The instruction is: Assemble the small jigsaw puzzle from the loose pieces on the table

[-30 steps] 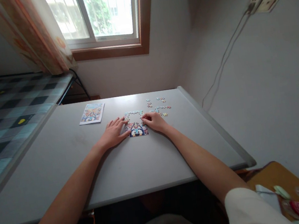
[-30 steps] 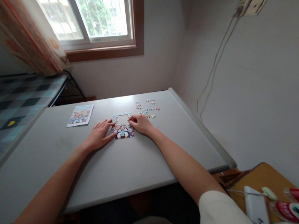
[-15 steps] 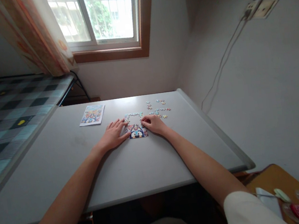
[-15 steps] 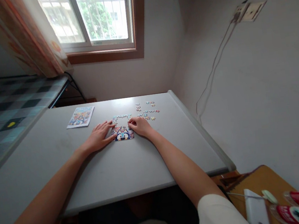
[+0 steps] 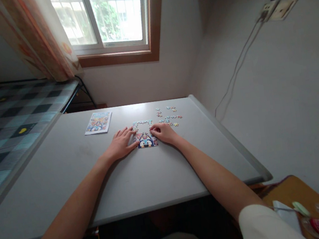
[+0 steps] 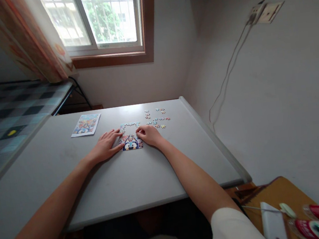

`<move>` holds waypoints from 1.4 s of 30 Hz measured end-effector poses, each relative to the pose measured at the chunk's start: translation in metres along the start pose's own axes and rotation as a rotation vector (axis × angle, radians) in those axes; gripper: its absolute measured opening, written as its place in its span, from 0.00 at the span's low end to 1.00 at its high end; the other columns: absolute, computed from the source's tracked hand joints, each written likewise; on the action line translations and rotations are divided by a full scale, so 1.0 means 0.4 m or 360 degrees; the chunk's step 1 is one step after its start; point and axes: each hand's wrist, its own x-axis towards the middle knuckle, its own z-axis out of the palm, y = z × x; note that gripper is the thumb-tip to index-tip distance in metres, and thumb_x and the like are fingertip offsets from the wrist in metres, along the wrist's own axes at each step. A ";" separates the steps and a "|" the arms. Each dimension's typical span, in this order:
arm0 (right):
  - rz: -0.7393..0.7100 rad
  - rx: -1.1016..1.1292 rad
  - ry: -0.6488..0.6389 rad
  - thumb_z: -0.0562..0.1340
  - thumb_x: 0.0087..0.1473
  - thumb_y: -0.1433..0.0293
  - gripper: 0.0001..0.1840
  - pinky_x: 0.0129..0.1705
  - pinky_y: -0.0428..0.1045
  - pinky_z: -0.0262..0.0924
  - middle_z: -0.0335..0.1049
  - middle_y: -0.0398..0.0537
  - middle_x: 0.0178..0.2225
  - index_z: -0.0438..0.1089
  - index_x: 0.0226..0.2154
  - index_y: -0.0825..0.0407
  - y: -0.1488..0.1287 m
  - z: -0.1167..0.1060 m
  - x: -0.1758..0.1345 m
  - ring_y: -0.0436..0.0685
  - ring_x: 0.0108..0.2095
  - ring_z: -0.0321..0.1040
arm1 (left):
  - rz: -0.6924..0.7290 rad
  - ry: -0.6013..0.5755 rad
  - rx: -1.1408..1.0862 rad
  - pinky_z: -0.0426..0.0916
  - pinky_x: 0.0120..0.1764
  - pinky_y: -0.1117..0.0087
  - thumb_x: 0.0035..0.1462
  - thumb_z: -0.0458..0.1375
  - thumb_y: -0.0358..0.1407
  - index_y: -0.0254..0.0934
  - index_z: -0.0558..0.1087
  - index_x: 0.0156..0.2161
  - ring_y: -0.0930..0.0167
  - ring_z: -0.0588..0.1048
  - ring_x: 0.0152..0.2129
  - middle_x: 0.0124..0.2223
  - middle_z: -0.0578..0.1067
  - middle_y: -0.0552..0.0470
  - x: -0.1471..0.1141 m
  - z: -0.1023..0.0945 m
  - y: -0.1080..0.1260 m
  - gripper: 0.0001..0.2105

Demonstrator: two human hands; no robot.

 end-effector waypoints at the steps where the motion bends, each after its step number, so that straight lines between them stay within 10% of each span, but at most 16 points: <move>1: 0.0001 0.0002 -0.0002 0.62 0.53 0.70 0.08 0.33 0.43 0.55 0.73 0.43 0.27 0.77 0.33 0.52 0.000 0.000 0.000 0.49 0.27 0.65 | 0.0000 -0.0002 0.0000 0.47 0.63 0.53 0.64 0.49 0.51 0.40 0.64 0.58 0.59 0.53 0.65 0.67 0.58 0.46 0.000 0.000 0.000 0.24; 42: -0.0023 0.0000 0.0000 0.61 0.53 0.69 0.08 0.31 0.43 0.53 0.72 0.42 0.25 0.77 0.33 0.51 0.002 0.001 0.001 0.48 0.26 0.63 | -0.0009 0.0004 -0.0016 0.47 0.63 0.53 0.63 0.49 0.51 0.40 0.65 0.58 0.59 0.53 0.65 0.67 0.59 0.46 0.001 0.000 0.002 0.24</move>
